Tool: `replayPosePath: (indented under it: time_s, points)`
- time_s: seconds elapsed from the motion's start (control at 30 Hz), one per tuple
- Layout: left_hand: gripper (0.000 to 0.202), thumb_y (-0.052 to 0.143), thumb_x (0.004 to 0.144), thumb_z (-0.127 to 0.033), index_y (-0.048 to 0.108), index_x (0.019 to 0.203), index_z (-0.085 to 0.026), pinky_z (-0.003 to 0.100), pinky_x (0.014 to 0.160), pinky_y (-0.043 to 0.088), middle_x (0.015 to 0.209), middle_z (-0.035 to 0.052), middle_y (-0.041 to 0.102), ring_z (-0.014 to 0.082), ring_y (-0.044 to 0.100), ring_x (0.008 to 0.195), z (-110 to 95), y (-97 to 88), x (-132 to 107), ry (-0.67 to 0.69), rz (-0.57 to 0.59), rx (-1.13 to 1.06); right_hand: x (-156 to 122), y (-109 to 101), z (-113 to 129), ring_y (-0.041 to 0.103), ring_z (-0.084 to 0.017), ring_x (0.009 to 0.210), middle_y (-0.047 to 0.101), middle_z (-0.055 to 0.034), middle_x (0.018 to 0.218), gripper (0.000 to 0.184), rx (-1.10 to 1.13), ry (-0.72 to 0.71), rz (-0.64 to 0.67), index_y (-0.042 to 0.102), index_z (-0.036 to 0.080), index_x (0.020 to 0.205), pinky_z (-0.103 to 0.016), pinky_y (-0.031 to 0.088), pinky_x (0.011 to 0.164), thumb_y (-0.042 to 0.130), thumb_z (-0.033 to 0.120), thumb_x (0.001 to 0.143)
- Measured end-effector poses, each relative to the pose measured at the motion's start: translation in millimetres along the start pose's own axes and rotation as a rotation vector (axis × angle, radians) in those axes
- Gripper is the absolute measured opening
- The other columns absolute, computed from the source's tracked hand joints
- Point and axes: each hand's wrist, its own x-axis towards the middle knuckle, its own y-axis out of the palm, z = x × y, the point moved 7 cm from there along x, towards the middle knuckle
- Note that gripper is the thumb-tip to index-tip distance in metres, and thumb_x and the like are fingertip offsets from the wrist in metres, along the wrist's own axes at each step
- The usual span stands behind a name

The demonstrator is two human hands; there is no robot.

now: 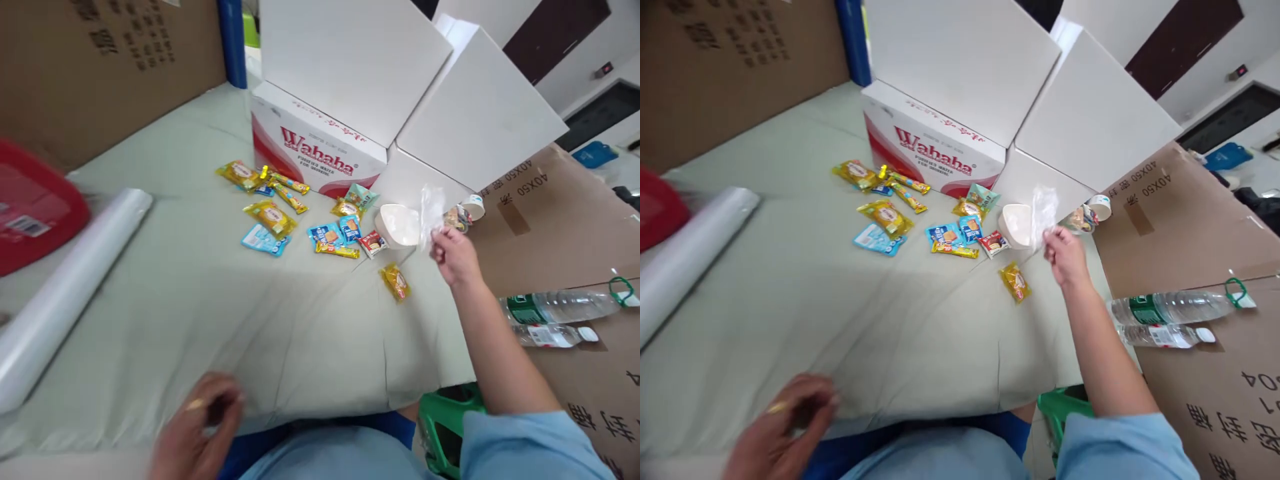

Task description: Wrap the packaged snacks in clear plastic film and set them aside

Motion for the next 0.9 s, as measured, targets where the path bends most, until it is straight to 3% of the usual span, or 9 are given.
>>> replayPosePath:
  time_s: [0.1, 0.17, 0.23, 0.33, 0.4, 0.5, 0.63, 0.77, 0.9]
  points:
    - [0.012, 0.061, 0.093, -0.036, 0.062, 0.081, -0.034, 0.036, 0.055, 0.055, 0.076, -0.0024, 0.063, 0.0212, 0.063, 0.065, -45.1, 34.3, 8.8, 0.122, 0.037, -0.110, -92.8, 60.6, -2.2, 0.035, -0.014, 0.045, 0.048, 0.0037, 0.056, 0.030, 0.121, 0.111, 0.149, 0.061, 0.028, 0.077, -0.033, 0.029, 0.046, 0.076, 0.053, 0.082]
    - [0.011, 0.057, 0.096, -0.026, 0.063, 0.088, -0.030, 0.033, 0.062, 0.056, 0.081, -0.0007, 0.063, 0.0176, 0.062, 0.068, -61.4, 55.8, 15.0, 0.164, 0.043, -0.148, -150.9, 100.3, -9.1, 0.035, -0.012, 0.045, 0.047, 0.0055, 0.054, 0.031, 0.253, 0.235, 0.200, 0.063, 0.027, 0.075, -0.029, 0.029, 0.045, 0.082, 0.051, 0.080]
    - [0.010, 0.063, 0.094, -0.026, 0.063, 0.103, -0.026, 0.034, 0.072, 0.058, 0.091, 0.0015, 0.063, 0.0174, 0.063, 0.076, -63.5, 74.5, 20.4, 0.188, 0.041, -0.153, -198.4, 134.5, -15.0, 0.044, -0.012, 0.048, 0.054, 0.0054, 0.058, 0.030, 0.412, 0.378, 0.256, 0.066, 0.026, 0.079, -0.027, 0.038, 0.046, 0.085, 0.050, 0.079]
    - [0.032, 0.075, 0.084, -0.027, 0.062, 0.112, -0.020, 0.037, 0.077, 0.060, 0.103, 0.0063, 0.063, 0.0209, 0.065, 0.088, -42.5, 97.6, 25.9, 0.106, 0.092, -0.091, -240.5, 169.3, -13.4, 0.065, -0.016, 0.069, 0.071, 0.0009, 0.081, 0.033, 0.609, 0.492, 0.386, 0.073, 0.027, 0.098, -0.030, 0.055, 0.065, 0.089, 0.046, 0.076]
    - [0.027, 0.072, 0.084, -0.024, 0.063, 0.110, -0.019, 0.037, 0.078, 0.060, 0.107, 0.0073, 0.064, 0.0209, 0.065, 0.089, -27.3, 106.4, 26.4, 0.045, 0.153, -0.070, -249.2, 176.9, -11.8, 0.070, -0.018, 0.080, 0.075, -0.0012, 0.093, 0.038, 0.668, 0.492, 0.427, 0.073, 0.027, 0.107, -0.031, 0.058, 0.075, 0.089, 0.042, 0.076]
    - [0.024, 0.067, 0.090, -0.027, 0.067, 0.113, -0.021, 0.035, 0.075, 0.059, 0.115, 0.0085, 0.064, 0.0176, 0.063, 0.083, -20.5, 108.3, 23.3, 0.025, 0.208, -0.096, -247.5, 173.7, -15.3, 0.067, -0.016, 0.076, 0.074, 0.0000, 0.088, 0.031, 0.616, 0.408, 0.419, 0.073, 0.025, 0.104, -0.029, 0.055, 0.075, 0.086, 0.041, 0.080]
    - [0.048, 0.077, 0.085, -0.046, 0.066, 0.124, -0.021, 0.033, 0.069, 0.054, 0.124, 0.0110, 0.062, 0.0163, 0.058, 0.077, -26.3, 94.2, 19.6, -0.026, 0.055, -0.090, -246.8, 166.0, -16.4, 0.067, -0.017, 0.081, 0.076, -0.0012, 0.091, 0.021, 0.413, 0.218, 0.397, 0.074, 0.023, 0.102, -0.030, 0.053, 0.079, 0.074, 0.040, 0.090]
    - [0.028, 0.070, 0.087, -0.045, 0.070, 0.099, -0.020, 0.033, 0.073, 0.050, 0.091, 0.0035, 0.066, 0.0176, 0.058, 0.075, -28.3, 92.9, 22.1, -0.098, 0.044, -0.154, -255.3, 165.2, -4.9, 0.069, -0.018, 0.087, 0.077, -0.0032, 0.098, 0.019, 0.206, 0.016, 0.449, 0.077, 0.025, 0.106, -0.032, 0.053, 0.084, 0.066, 0.037, 0.096]
    - [0.031, 0.069, 0.084, -0.052, 0.066, 0.086, -0.021, 0.029, 0.063, 0.046, 0.076, -0.0004, 0.063, 0.0161, 0.056, 0.069, -9.2, 83.4, 29.2, -0.307, -0.045, -0.402, -253.5, 154.3, -15.8, 0.067, -0.018, 0.081, 0.075, -0.0033, 0.092, 0.022, 0.201, 0.096, 0.372, 0.076, 0.024, 0.104, -0.032, 0.053, 0.079, 0.067, 0.041, 0.095]
